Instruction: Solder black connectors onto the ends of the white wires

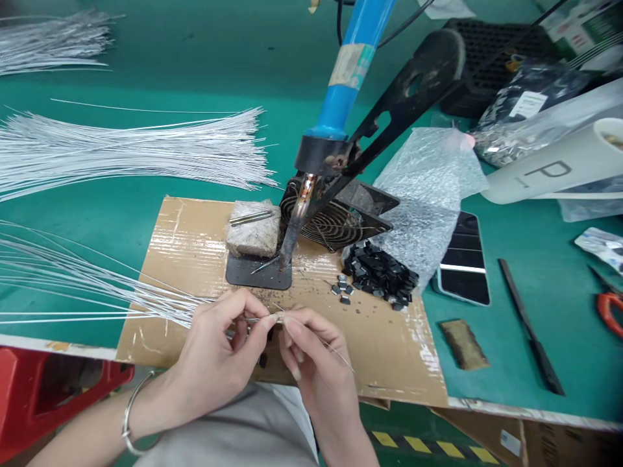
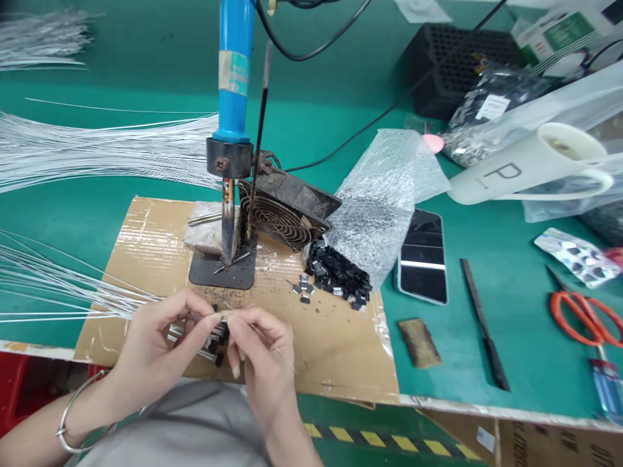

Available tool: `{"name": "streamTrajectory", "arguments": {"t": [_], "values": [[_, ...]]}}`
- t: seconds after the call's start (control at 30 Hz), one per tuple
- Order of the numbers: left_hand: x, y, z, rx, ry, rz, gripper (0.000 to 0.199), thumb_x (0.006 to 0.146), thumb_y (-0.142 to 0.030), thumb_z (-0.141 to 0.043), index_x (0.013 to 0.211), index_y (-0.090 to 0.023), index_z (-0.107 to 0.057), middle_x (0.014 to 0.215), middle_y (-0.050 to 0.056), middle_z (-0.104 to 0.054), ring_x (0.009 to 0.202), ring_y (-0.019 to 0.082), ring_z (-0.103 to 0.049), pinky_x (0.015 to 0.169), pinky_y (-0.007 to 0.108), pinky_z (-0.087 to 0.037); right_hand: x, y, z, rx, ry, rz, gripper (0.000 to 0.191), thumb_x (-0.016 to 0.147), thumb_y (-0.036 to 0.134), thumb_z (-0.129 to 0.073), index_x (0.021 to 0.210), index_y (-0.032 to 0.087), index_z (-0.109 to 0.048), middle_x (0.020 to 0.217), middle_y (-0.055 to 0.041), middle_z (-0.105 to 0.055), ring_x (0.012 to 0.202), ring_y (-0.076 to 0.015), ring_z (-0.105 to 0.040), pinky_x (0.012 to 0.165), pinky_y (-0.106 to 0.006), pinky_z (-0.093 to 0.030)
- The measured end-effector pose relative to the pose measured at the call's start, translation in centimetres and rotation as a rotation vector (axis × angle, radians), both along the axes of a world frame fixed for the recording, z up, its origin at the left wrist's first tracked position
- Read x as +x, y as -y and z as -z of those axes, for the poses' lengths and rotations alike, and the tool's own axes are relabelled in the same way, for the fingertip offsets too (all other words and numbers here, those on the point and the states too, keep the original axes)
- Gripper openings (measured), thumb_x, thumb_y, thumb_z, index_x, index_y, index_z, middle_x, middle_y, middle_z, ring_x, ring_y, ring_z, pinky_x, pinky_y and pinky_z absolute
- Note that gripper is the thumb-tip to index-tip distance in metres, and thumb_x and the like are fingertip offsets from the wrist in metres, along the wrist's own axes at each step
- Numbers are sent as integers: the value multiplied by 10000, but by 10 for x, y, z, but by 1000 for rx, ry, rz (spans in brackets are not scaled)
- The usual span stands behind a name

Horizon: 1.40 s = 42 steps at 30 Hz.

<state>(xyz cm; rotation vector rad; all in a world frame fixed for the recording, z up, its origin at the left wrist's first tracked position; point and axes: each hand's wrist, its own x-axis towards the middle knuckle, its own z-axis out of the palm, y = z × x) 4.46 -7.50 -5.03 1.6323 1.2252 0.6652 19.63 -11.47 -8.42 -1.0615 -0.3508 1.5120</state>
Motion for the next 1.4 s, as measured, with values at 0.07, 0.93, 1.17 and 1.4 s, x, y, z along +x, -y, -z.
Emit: {"name": "streamTrajectory", "arguments": {"t": [0.07, 0.93, 1.17, 1.4], "values": [[2, 0, 1, 31, -15, -14, 182, 1017, -188, -605, 841, -204, -651, 642, -44, -610, 545, 100, -522, 513, 214, -402, -2, 0, 0, -4, 0, 15, 232, 787, 400, -907, 684, 210, -822, 511, 41, -520, 407, -55, -365, 349, -164, -275], [6, 0, 2, -80, 67, -148, 211, 990, -288, -630, 798, -203, -636, 609, -46, -542, 506, 109, -422, 466, 232, -325, -4, 1, 2, 49, 101, 18, 145, 834, 409, -906, 842, 265, -891, 639, 18, -648, 437, -65, -543, 390, -160, -463], [6, 2, 5, -46, 90, -158, 206, 992, -279, -634, 800, -204, -647, 617, -50, -552, 497, 103, -420, 458, 228, -322, -3, 3, 2, 52, 135, 8, 143, 857, 401, -894, 826, 262, -880, 630, 29, -633, 455, -58, -568, 413, -139, -469], [6, 1, 5, -23, 83, -142, 194, 986, -245, -640, 797, -203, -640, 616, -59, -552, 496, 93, -420, 452, 209, -328, -1, 2, 3, 63, 147, 2, 146, 858, 390, -892, 807, 254, -873, 629, 31, -632, 454, -55, -568, 418, -139, -461]]}}
